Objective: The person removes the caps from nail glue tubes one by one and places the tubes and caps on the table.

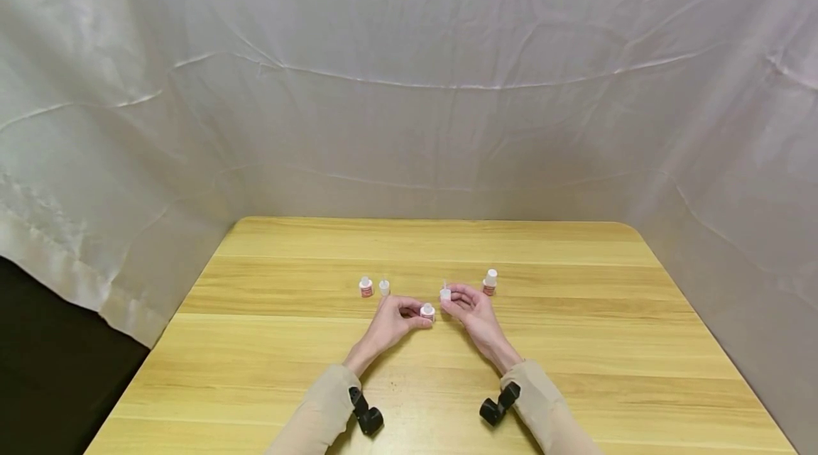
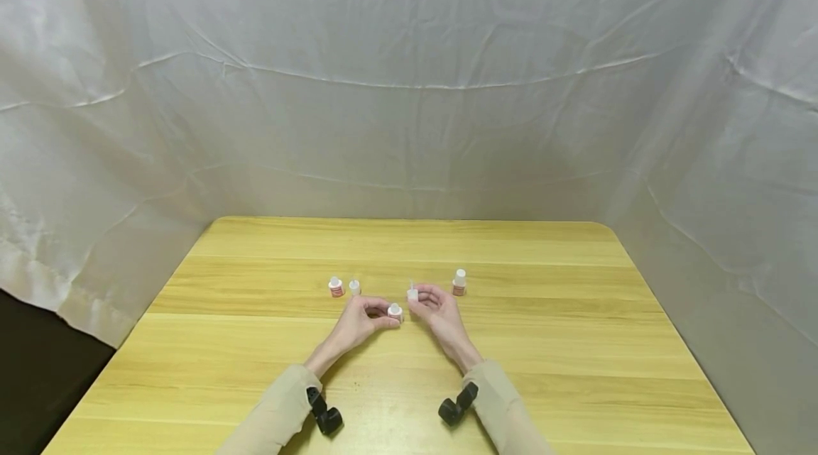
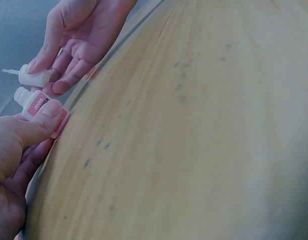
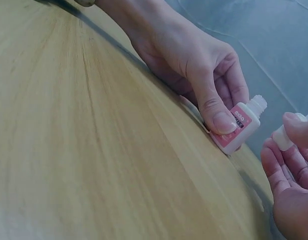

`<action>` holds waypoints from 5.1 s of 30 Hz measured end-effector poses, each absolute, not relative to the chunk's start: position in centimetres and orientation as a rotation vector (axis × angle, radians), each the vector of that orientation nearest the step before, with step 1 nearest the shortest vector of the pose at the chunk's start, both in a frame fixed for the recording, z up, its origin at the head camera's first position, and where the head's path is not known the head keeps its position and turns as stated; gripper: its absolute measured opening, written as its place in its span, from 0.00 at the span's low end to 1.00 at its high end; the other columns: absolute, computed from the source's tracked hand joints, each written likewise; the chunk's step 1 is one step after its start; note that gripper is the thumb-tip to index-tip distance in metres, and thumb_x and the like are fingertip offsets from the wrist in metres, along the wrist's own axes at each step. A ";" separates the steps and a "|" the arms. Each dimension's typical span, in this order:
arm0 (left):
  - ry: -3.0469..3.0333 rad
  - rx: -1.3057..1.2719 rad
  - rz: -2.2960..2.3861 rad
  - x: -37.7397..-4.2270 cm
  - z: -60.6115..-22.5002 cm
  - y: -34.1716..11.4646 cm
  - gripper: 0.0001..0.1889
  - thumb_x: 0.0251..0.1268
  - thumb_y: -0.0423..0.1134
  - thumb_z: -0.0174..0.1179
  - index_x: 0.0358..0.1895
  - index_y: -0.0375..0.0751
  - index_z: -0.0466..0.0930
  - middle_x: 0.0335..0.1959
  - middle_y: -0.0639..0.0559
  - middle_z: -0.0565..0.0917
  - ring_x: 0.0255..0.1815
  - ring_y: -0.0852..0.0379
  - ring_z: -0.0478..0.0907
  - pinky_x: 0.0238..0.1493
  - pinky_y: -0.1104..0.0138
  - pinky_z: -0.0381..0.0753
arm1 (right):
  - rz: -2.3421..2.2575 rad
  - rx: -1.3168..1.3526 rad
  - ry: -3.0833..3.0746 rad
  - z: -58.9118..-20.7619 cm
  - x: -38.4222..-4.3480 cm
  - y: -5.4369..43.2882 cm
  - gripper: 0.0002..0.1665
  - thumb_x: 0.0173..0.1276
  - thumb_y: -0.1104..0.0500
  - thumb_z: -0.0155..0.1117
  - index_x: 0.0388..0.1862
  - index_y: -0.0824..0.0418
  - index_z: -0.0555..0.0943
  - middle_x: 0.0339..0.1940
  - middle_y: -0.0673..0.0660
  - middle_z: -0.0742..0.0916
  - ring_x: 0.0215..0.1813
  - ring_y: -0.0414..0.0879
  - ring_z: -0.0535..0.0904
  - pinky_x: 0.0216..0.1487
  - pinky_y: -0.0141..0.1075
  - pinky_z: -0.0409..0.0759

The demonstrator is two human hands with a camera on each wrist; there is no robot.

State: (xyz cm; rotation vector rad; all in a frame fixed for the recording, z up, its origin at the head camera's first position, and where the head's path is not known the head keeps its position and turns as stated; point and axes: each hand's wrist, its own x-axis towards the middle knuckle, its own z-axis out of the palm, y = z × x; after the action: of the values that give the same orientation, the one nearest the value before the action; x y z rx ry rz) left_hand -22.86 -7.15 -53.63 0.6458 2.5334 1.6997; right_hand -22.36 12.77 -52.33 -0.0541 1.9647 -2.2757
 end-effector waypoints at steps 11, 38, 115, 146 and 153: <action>2.547 0.666 1.701 -22.9 -53.7 -7.1 0.11 0.53 0.32 0.75 0.41 0.35 0.89 0.36 0.40 0.91 0.33 0.53 0.86 0.37 0.76 0.84 | -2.203 -0.064 2.046 -52.3 -22.6 12.8 0.26 0.64 0.71 0.69 0.59 0.76 0.73 0.46 0.57 0.85 0.45 0.38 0.83 0.49 0.26 0.83; 2.578 0.598 1.730 -22.6 -53.5 -6.9 0.10 0.55 0.33 0.75 0.41 0.37 0.89 0.37 0.42 0.91 0.35 0.52 0.87 0.38 0.75 0.84 | -2.074 -0.226 2.321 -52.9 -24.6 12.4 0.20 0.57 0.76 0.70 0.50 0.78 0.78 0.48 0.76 0.85 0.43 0.40 0.84 0.49 0.23 0.83; 2.871 0.236 1.764 -24.4 -53.5 -4.5 0.15 0.62 0.30 0.68 0.52 0.32 0.84 0.42 0.39 0.90 0.39 0.50 0.88 0.43 0.66 0.88 | -1.884 -0.138 2.655 -53.0 -26.1 11.1 0.14 0.55 0.74 0.72 0.42 0.71 0.83 0.34 0.67 0.87 0.33 0.42 0.79 0.33 0.21 0.76; 2.752 0.259 1.841 -23.3 -53.1 -5.1 0.24 0.59 0.27 0.70 0.60 0.28 0.78 0.52 0.33 0.86 0.41 0.45 0.89 0.41 0.70 0.88 | -1.898 -0.251 2.551 -50.6 -24.0 11.7 0.21 0.59 0.76 0.68 0.53 0.76 0.80 0.46 0.74 0.86 0.46 0.64 0.85 0.46 0.30 0.85; 2.744 0.269 1.875 -22.6 -53.1 -5.3 0.25 0.58 0.26 0.70 0.60 0.25 0.76 0.55 0.29 0.83 0.41 0.43 0.89 0.42 0.67 0.89 | -1.900 -0.289 2.491 -49.4 -23.1 12.1 0.23 0.60 0.78 0.65 0.56 0.82 0.75 0.51 0.80 0.83 0.54 0.72 0.81 0.53 0.39 0.87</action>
State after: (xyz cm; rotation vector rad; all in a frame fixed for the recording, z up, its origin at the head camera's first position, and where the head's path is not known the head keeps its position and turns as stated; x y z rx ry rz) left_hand -22.61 -5.27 -53.06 0.2690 2.7437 1.8753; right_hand -23.12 12.06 -49.44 -0.2894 2.4915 -1.9005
